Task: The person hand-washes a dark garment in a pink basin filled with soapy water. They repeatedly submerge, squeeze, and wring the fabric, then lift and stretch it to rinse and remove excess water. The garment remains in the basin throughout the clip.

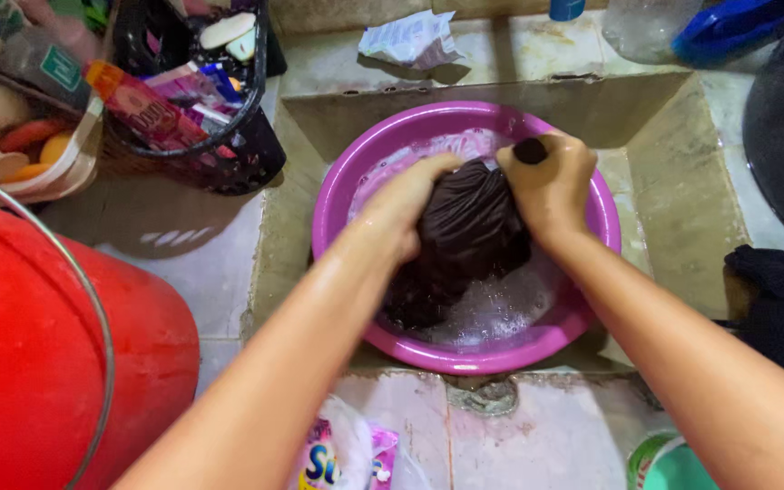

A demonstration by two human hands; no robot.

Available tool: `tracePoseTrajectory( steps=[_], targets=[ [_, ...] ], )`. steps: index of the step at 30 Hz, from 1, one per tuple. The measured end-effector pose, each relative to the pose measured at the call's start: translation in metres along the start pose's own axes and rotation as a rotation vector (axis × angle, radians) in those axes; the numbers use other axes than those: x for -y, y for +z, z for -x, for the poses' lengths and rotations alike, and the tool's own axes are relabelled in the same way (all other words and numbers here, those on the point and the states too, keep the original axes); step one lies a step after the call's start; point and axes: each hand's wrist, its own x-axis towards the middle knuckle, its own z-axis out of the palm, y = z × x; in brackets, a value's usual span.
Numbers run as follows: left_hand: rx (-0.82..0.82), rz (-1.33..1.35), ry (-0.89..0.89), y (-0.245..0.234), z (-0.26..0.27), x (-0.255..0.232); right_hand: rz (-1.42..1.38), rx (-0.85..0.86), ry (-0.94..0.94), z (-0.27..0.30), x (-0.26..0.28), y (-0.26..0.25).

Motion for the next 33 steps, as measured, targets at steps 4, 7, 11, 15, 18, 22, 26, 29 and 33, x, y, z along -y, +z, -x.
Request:
tracePoseTrajectory(
  steps=[4,7,11,15,18,22,26,29,33],
  targets=[
    [-0.58,-1.069,0.398,-0.04,0.027,-0.031,0.268,0.049,-0.003,-0.003,-0.033,-0.018],
    [-0.695,-1.33,0.572,-0.052,0.013,-0.02,0.3,0.117,-0.184,-0.001,-0.046,-0.018],
    [-0.703,-1.468,0.603,-0.03,-0.014,0.021,0.487,0.454,-0.089,0.02,-0.047,0.006],
    [-0.831,-1.599,0.527,-0.013,-0.011,0.051,0.606,0.511,-0.143,0.048,-0.039,0.021],
    [-0.772,-1.737,0.631,-0.021,-0.003,0.051,0.498,0.51,-0.127,0.05,-0.032,0.02],
    [-0.643,-1.744,0.896,-0.039,-0.018,0.016,0.553,0.564,-0.192,0.02,-0.026,0.02],
    [-0.35,-1.317,1.065,-0.026,-0.05,-0.025,0.178,0.611,-0.351,0.0,-0.025,0.019],
    [-0.165,-0.487,0.896,-0.018,-0.061,-0.06,0.13,0.468,-0.301,-0.004,-0.025,0.014],
    [0.104,0.477,0.42,-0.033,-0.053,-0.075,0.349,0.496,-0.015,-0.005,-0.019,0.0]
  ],
)
